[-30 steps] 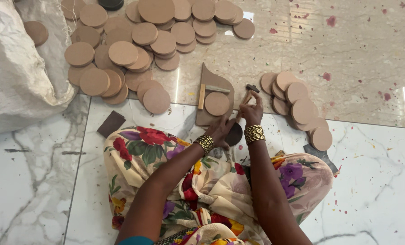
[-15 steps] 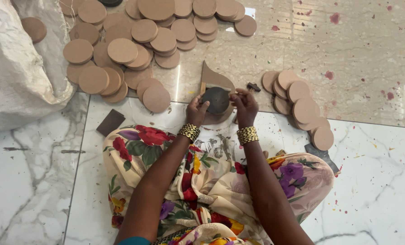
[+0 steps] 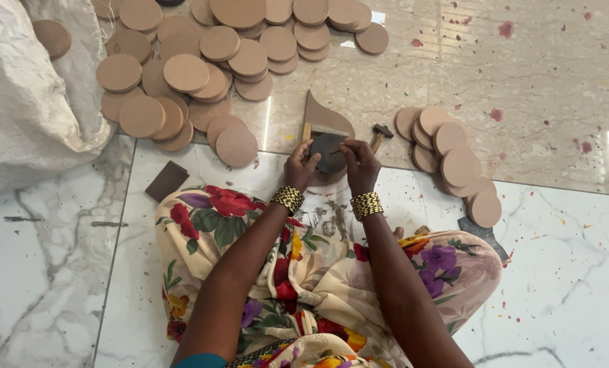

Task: The person sits on the floor and repeatedly places round wooden discs into a small wooden mold, hammering them with a mallet, then sets the pressed discs onto a growing pile beside them. They pick each disc from a large pile, fit it into the mold, strike it, and move the finished disc aside.

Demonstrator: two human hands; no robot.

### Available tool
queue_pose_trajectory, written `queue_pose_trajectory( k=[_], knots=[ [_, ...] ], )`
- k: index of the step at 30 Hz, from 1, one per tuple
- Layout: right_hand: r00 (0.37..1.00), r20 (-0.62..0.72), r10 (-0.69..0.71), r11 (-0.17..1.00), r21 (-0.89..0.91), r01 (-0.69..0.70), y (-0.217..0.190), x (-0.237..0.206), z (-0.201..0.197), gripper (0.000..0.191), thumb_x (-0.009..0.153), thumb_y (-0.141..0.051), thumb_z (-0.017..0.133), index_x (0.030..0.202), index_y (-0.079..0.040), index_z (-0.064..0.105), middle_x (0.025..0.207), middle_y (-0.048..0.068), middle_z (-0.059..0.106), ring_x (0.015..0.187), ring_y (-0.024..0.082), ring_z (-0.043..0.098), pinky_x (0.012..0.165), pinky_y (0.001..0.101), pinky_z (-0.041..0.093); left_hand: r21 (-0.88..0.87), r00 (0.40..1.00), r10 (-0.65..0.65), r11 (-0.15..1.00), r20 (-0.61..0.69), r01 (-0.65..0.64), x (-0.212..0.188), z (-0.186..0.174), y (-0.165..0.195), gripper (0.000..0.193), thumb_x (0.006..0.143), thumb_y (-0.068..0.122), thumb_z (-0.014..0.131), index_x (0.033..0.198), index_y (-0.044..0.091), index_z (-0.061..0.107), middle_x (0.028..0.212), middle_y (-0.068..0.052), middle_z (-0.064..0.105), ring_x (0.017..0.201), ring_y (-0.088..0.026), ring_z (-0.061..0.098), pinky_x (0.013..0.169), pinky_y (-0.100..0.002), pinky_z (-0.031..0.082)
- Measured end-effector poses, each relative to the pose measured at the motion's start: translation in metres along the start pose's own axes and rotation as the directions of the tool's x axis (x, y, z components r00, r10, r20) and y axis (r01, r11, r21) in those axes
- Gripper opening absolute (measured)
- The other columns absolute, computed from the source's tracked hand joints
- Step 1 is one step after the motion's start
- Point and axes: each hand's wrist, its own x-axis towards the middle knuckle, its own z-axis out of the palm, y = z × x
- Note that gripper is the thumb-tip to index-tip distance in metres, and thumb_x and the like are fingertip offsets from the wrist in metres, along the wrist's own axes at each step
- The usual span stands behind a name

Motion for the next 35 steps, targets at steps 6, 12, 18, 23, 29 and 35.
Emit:
queue_pose_trajectory(
  k=[6, 12, 18, 23, 29, 35],
  knots=[
    [0.998, -0.025, -0.065, 0.997, -0.043, 0.064, 0.005, -0.002, 0.001, 0.014, 0.097, -0.001, 0.072, 0.110, -0.001, 0.069, 0.103, 0.010, 0.079, 0.096, 0.014, 0.076, 0.085, 0.0266, 0.062, -0.062, 1.000, -0.012, 0.998, 0.012, 0.013, 0.001, 0.002, -0.003, 0.051, 0.094, 0.006, 0.070, 0.142, -0.004, 0.055, 0.122, -0.015, 0.073, 0.104, -0.013, 0.071, 0.090, -0.027, 0.058],
    [0.997, -0.003, -0.083, 0.990, -0.114, 0.082, 0.003, -0.004, 0.004, 0.012, 0.097, -0.004, 0.073, 0.108, -0.003, 0.070, 0.101, 0.008, 0.079, 0.092, 0.013, 0.076, 0.081, 0.0266, 0.061, -0.068, 1.000, -0.014, 0.998, 0.021, 0.016, 0.000, 0.002, -0.003, 0.051, 0.095, 0.006, 0.070, 0.143, -0.004, 0.054, 0.124, -0.014, 0.072, 0.106, -0.014, 0.071, 0.091, -0.027, 0.058],
    [0.993, 0.057, -0.103, 0.967, -0.227, 0.113, 0.003, -0.005, 0.009, 0.013, 0.096, -0.005, 0.072, 0.110, -0.006, 0.073, 0.102, 0.009, 0.078, 0.090, 0.015, 0.077, 0.078, 0.0278, 0.061, -0.138, 0.988, -0.140, 0.979, 0.067, 0.148, 0.002, 0.004, -0.002, 0.053, 0.094, 0.008, 0.069, 0.145, 0.000, 0.053, 0.123, -0.014, 0.071, 0.100, -0.014, 0.069, 0.079, -0.028, 0.062],
    [0.994, 0.072, -0.083, 0.973, -0.208, 0.097, 0.006, -0.004, 0.008, 0.015, 0.097, -0.005, 0.071, 0.112, -0.007, 0.073, 0.103, 0.008, 0.079, 0.092, 0.014, 0.077, 0.078, 0.0278, 0.061, 0.106, 0.998, -0.059, 0.993, -0.018, 0.061, 0.000, 0.000, -0.004, 0.050, 0.094, 0.013, 0.072, 0.141, 0.004, 0.058, 0.120, -0.011, 0.075, 0.099, -0.018, 0.075, 0.081, -0.028, 0.062],
    [0.995, 0.063, -0.076, 0.985, -0.152, 0.085, 0.013, -0.004, 0.012, 0.019, 0.097, -0.005, 0.071, 0.116, -0.008, 0.073, 0.106, 0.008, 0.079, 0.095, 0.015, 0.077, 0.079, 0.0279, 0.061, 0.637, 0.957, 0.287, 0.747, -0.049, -0.192, -0.001, -0.011, -0.003, 0.039, 0.093, 0.017, 0.076, 0.131, 0.007, 0.070, 0.128, -0.013, 0.067, 0.120, -0.031, 0.064, 0.103, -0.039, 0.053],
    [0.992, 0.078, -0.097, 0.967, -0.228, 0.112, 0.016, -0.002, 0.012, 0.021, 0.098, -0.003, 0.069, 0.118, -0.008, 0.072, 0.109, 0.009, 0.078, 0.094, 0.016, 0.076, 0.080, 0.0292, 0.060, 0.706, 0.896, 0.377, 0.567, 0.236, -0.425, -0.002, -0.016, 0.005, 0.060, 0.079, 0.022, 0.082, 0.134, 0.006, 0.063, 0.144, -0.014, 0.056, 0.139, -0.034, 0.044, 0.118, -0.047, 0.040]
  ],
)
